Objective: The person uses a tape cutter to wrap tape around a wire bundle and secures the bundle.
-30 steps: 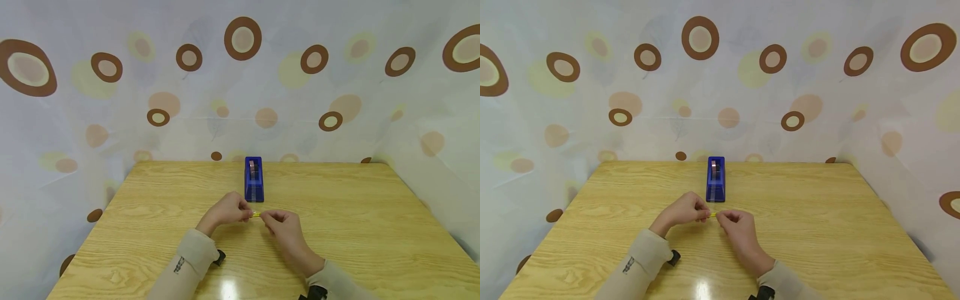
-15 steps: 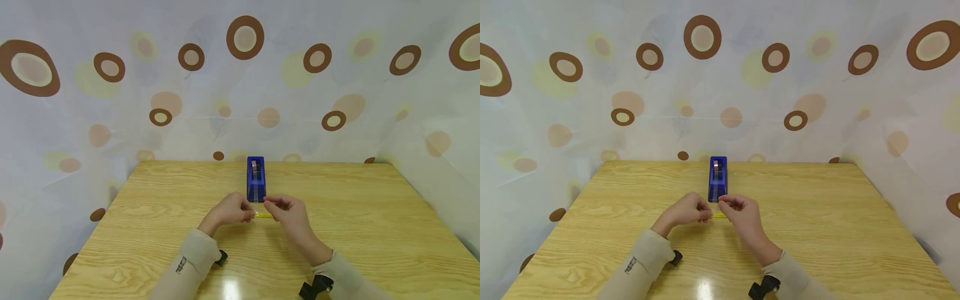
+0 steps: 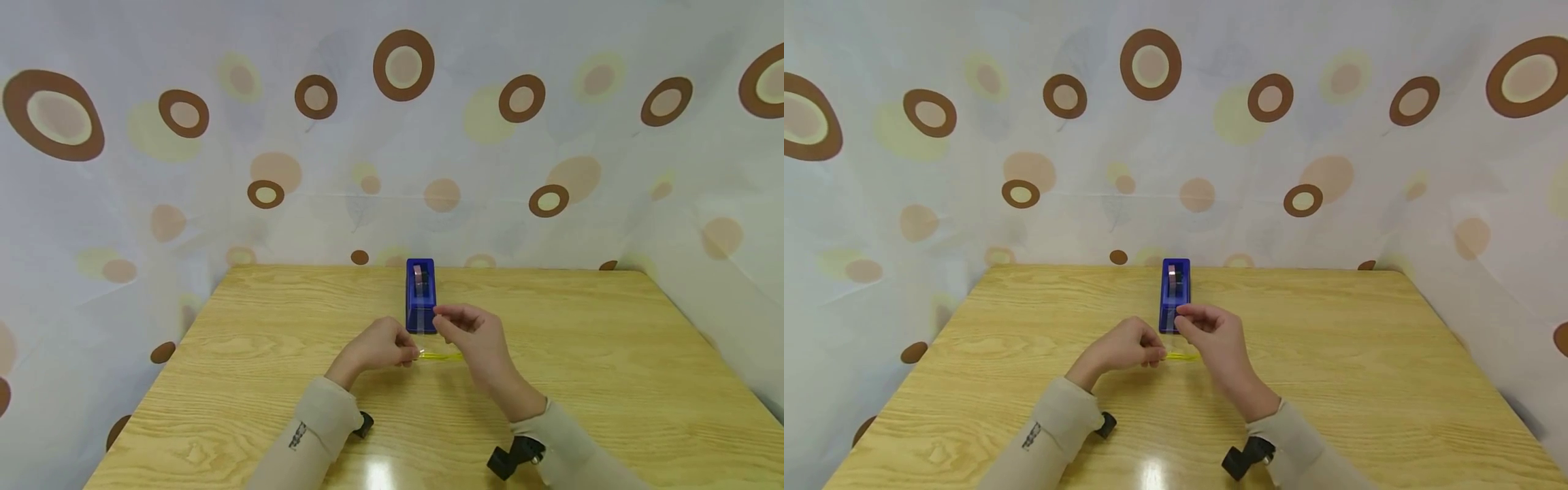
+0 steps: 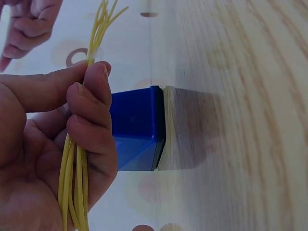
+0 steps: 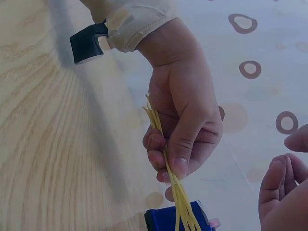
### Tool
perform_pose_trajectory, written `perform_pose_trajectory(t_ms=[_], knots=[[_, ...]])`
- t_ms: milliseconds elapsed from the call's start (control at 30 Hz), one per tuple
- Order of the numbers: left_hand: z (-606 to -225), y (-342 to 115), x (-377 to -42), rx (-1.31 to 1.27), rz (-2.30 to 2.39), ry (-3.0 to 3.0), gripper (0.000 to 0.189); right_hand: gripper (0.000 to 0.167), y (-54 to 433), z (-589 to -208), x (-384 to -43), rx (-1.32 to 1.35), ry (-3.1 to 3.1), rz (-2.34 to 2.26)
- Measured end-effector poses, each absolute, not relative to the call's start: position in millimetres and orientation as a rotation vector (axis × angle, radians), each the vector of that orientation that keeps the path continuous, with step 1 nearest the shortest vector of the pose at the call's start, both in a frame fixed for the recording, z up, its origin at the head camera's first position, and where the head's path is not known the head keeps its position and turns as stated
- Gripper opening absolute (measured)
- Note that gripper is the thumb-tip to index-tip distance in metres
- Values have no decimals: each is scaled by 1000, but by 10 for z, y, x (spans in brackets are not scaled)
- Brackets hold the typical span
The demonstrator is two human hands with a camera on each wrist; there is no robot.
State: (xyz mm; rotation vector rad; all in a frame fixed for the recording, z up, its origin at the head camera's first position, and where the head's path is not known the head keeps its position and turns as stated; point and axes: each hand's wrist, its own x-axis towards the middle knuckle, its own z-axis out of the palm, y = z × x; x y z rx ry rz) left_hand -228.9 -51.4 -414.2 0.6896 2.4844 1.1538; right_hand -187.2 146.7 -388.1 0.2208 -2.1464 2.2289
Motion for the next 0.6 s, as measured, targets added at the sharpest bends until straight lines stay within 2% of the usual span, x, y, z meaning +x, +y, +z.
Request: perform_pose_trajectory(t_ms=[600], knots=[[-4183, -527, -2310, 761, 1157, 2490, 18, 37, 1505, -3917, -2148, 286, -2196, 2265]])
